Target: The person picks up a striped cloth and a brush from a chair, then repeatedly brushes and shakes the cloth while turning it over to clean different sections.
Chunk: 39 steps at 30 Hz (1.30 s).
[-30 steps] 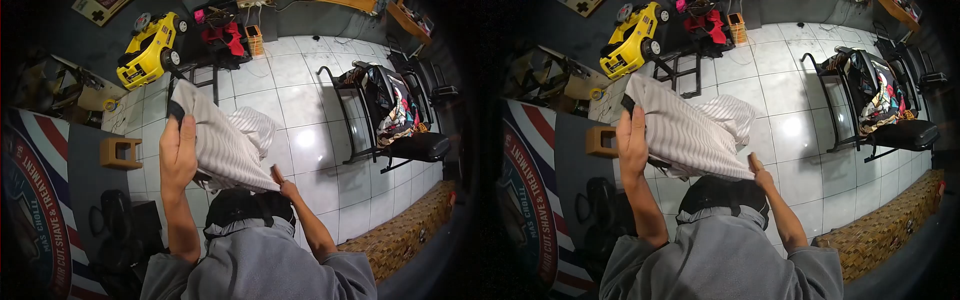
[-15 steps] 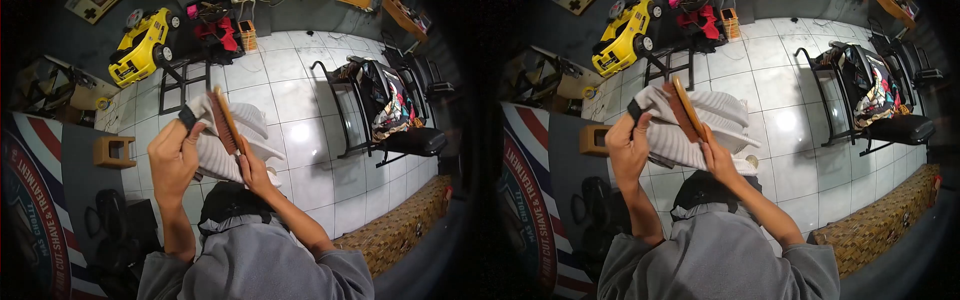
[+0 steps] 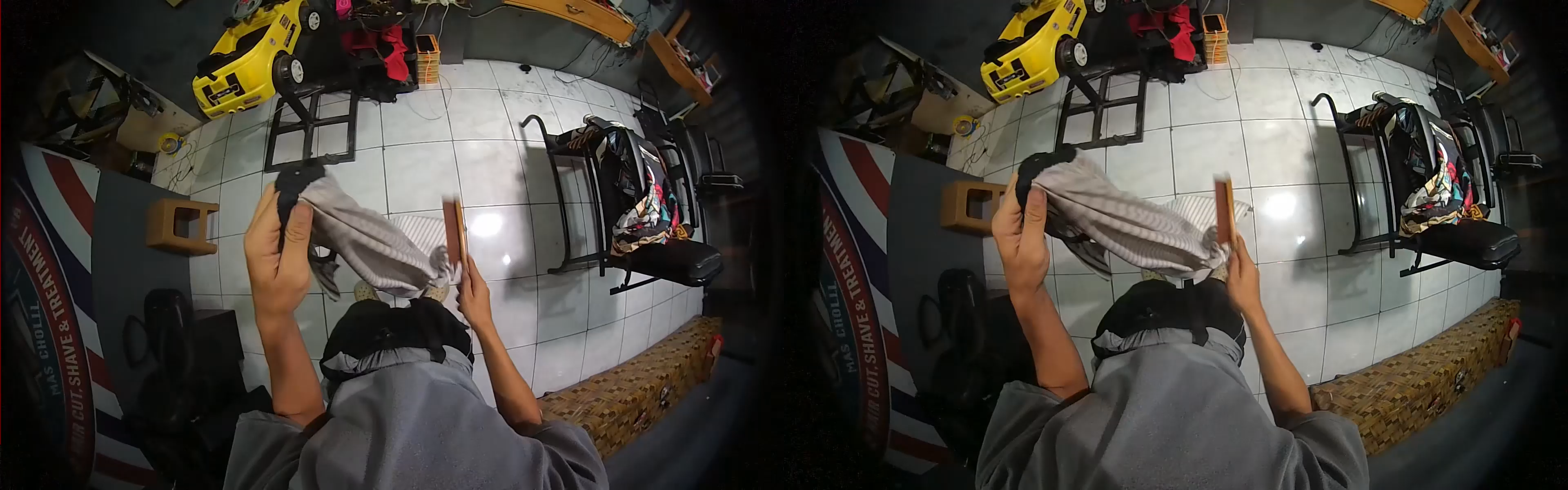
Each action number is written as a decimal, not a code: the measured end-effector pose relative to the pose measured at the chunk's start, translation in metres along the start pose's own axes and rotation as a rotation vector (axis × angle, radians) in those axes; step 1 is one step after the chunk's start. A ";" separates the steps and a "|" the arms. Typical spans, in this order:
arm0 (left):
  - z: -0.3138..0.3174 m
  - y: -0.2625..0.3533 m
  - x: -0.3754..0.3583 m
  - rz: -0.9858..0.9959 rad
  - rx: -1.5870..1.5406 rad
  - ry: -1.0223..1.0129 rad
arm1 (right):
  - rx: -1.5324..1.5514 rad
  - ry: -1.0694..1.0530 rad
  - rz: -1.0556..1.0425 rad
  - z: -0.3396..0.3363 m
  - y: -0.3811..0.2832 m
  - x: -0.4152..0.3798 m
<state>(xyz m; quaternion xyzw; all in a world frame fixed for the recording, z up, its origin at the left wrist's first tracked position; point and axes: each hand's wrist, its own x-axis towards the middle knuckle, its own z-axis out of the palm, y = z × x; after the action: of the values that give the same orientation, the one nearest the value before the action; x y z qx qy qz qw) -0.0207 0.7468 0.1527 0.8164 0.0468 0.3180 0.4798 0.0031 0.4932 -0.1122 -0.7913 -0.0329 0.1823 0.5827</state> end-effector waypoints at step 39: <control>-0.043 -0.004 0.008 0.059 -0.576 0.345 | -0.906 -0.531 0.153 0.043 0.062 0.001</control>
<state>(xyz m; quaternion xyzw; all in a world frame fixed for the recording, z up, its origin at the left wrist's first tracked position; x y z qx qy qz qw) -0.0375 0.7843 0.1682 0.5825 0.0121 0.4656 0.6662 -0.0197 0.5125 -0.1809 -0.8905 -0.1970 0.3858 0.1392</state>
